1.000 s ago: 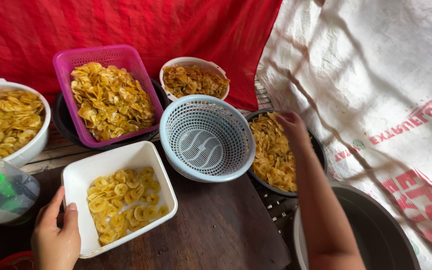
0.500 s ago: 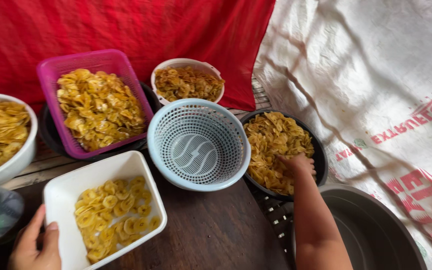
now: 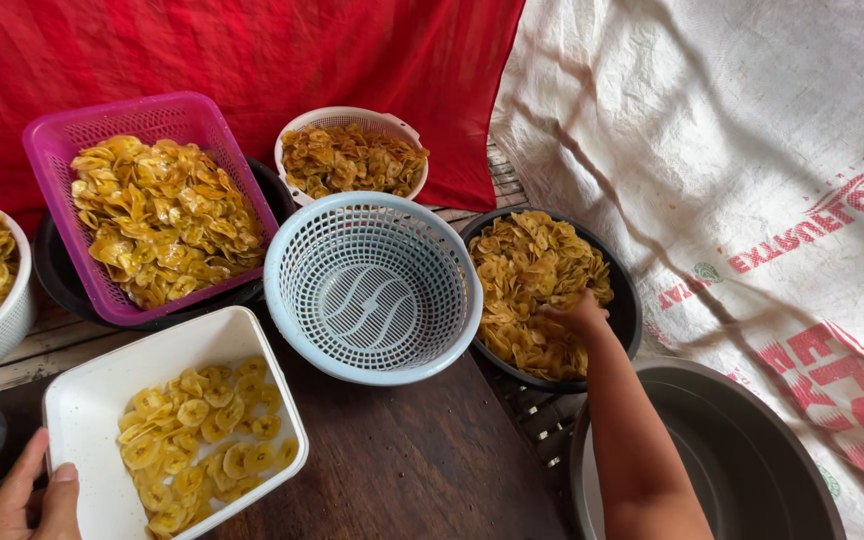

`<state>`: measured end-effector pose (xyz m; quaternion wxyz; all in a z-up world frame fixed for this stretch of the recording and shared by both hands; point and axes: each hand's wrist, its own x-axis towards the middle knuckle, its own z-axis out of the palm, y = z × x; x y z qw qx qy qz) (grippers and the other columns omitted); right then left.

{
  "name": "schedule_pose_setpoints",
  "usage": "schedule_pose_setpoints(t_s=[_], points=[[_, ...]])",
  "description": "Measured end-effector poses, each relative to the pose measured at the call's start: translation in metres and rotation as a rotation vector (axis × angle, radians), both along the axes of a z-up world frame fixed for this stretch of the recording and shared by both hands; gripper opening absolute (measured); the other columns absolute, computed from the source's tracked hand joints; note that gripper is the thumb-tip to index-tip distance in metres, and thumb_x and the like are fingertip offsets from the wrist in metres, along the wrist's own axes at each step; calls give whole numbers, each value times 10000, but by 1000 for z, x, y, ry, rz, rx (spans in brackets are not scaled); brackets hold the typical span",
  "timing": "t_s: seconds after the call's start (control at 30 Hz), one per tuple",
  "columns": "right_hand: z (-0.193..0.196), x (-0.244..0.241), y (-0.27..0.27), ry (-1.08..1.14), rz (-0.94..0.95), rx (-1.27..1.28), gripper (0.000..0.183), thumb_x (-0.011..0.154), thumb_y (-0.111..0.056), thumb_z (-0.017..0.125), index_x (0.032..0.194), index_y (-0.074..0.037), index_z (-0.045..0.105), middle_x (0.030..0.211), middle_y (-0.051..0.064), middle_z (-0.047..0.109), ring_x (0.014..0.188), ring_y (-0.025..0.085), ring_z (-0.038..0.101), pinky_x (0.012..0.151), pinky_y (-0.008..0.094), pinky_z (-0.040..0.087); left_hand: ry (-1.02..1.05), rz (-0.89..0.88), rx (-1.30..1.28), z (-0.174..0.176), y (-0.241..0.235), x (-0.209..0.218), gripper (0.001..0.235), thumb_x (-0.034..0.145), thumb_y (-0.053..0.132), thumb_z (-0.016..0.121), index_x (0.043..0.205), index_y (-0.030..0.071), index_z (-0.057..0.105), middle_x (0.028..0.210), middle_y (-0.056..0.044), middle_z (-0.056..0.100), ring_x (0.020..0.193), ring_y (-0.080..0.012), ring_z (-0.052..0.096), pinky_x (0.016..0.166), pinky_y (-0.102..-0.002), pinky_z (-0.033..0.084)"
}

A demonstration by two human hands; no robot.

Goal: The person mixes sliced banana chips with a liquid sauce in a white container by shaking it. They then transfer the chips between various bowls and baskets, adding more sauce from a metal bowl and a plastic cup using a green scoop.

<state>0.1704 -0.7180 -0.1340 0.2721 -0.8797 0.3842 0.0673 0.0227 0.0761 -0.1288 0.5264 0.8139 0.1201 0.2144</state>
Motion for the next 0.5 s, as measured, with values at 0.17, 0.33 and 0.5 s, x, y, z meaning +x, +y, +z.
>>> schedule_pose_setpoints(t_s=[0.17,0.33,0.5], points=[[8,4,17,-71,18,-14,1408,551,-612,989,1600,-81,215,1537,431,261,1428,541,334,1108,532,413,44,5,56,-9,12,1,508,1025,27,620,1520,-65,545,1312,-288,646,1001,-291,671,866,-369,530],[15,11,48,-59,50,-61,1238,593,-519,922,1624,-245,292,1640,349,189,1421,565,388,1097,545,463,-67,-46,63,-13,12,6,496,1045,46,599,1522,-65,523,1318,-282,627,1092,-232,677,966,-339,530],[27,21,48,-1,-22,57,1301,556,-384,1005,1589,-260,223,1654,285,-4,1375,514,431,1045,539,510,22,8,62,5,5,0,531,1022,59,615,1542,-24,553,1327,-268,640,1009,-237,680,898,-344,528]])
